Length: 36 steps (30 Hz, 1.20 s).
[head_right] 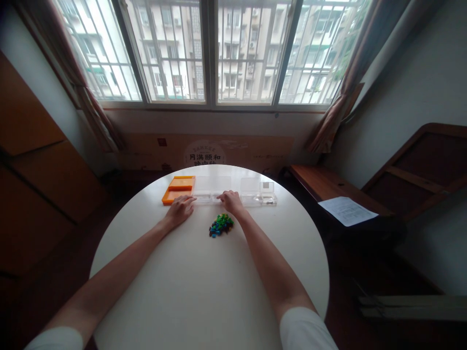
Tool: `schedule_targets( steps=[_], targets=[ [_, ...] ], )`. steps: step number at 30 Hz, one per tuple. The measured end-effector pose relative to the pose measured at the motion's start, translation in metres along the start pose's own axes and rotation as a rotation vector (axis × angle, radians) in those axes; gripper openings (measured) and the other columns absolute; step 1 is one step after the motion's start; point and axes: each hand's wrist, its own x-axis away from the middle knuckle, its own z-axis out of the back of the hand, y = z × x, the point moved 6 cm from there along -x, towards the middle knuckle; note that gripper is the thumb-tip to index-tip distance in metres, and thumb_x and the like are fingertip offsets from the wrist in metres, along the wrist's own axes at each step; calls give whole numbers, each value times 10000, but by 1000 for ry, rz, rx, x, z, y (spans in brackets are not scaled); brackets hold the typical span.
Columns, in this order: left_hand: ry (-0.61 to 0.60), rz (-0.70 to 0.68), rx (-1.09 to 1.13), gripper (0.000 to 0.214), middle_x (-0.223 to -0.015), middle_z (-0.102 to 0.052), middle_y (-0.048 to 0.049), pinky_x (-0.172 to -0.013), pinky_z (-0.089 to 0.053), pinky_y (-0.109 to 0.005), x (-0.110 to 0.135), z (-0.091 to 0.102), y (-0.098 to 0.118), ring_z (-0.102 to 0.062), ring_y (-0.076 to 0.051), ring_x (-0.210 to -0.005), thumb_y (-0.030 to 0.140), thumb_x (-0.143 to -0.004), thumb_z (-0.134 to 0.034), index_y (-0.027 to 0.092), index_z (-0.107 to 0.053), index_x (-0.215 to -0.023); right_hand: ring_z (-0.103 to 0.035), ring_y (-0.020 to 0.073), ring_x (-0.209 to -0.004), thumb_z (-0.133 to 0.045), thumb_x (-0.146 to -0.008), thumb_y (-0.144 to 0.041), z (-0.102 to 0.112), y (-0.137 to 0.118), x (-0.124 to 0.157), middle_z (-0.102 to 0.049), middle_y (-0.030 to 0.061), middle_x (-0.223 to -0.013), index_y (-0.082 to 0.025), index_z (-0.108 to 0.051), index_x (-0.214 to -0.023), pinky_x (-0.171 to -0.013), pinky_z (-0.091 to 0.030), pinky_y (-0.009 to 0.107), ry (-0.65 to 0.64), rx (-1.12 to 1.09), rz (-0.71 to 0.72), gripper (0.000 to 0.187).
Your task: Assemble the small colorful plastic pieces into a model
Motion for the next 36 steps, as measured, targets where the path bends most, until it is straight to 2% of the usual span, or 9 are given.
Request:
schedule_targets(
  steps=[6,10,12,15,17,19,23,31,36],
  targets=[
    [8,-5,24,356,-1089,-556,-78,-887,-390,-392,0,1,1,-501,-226,-994,173,-769,-476,205,-557,-1114,-533,195,-944,-433,-858,-182,-1,-3,-1,-640,38,-992,-293,-621,-1062,-803,-350,294,-18,-10,17,299],
    [-6,4,23,362,-1094,-557,-73,-888,-392,-395,1,2,0,-502,-226,-995,165,-769,-473,211,-554,-1119,-522,198,-969,-494,-835,-265,13,6,-1,-619,46,-1029,-273,-573,-1128,-816,-367,288,-13,-38,-4,304],
    [-6,9,26,362,-1092,-557,-73,-890,-391,-397,1,3,-1,-500,-228,-1000,166,-769,-474,212,-555,-1118,-525,198,-967,-491,-830,-267,25,21,0,-614,61,-1032,-245,-563,-1137,-817,-377,282,2,-31,-89,316],
    [-5,13,33,357,-1084,-559,-74,-893,-389,-397,3,3,-3,-497,-230,-1003,169,-768,-477,214,-558,-1112,-520,258,-991,-512,-796,-242,38,53,8,-601,119,-1054,-194,-617,-1041,-800,-394,335,-10,73,-348,271],
    [-7,8,41,354,-1076,-561,-74,-892,-390,-396,3,4,-3,-498,-228,-1000,170,-770,-475,211,-558,-1111,-545,274,-958,-505,-781,-218,39,67,14,-617,145,-1009,-170,-636,-981,-770,-407,356,-69,104,-470,243],
    [-6,2,46,350,-1069,-562,-75,-890,-391,-396,3,4,-3,-500,-226,-997,171,-773,-471,208,-556,-1111,-575,263,-903,-499,-763,-190,34,73,19,-633,146,-961,-164,-644,-933,-735,-419,346,-153,92,-513,225],
    [5,-9,41,347,-1072,-560,-80,-892,-390,-395,3,5,-2,-502,-225,-998,170,-776,-467,202,-554,-1110,-601,240,-853,-479,-748,-175,21,69,18,-658,123,-887,-162,-658,-849,-713,-431,318,-219,49,-465,206],
    [-5,-10,17,337,-1089,-549,-76,-895,-383,-386,2,4,-1,-497,-229,-1011,182,-780,-462,205,-552,-1104,-578,209,-974,-483,-750,-142,5,59,4,-649,88,-1026,-171,-646,-1015,-804,-428,254,-106,-121,-283,313],
    [28,63,-28,377,-1188,-482,-95,-915,-358,-385,3,5,-5,-488,-234,-1044,248,-797,-467,216,-510,-1170,-586,190,-954,-486,-738,-127,0,63,2,-654,79,-1022,-159,-667,-986,-816,-424,229,-71,-191,-235,309]
  ],
)
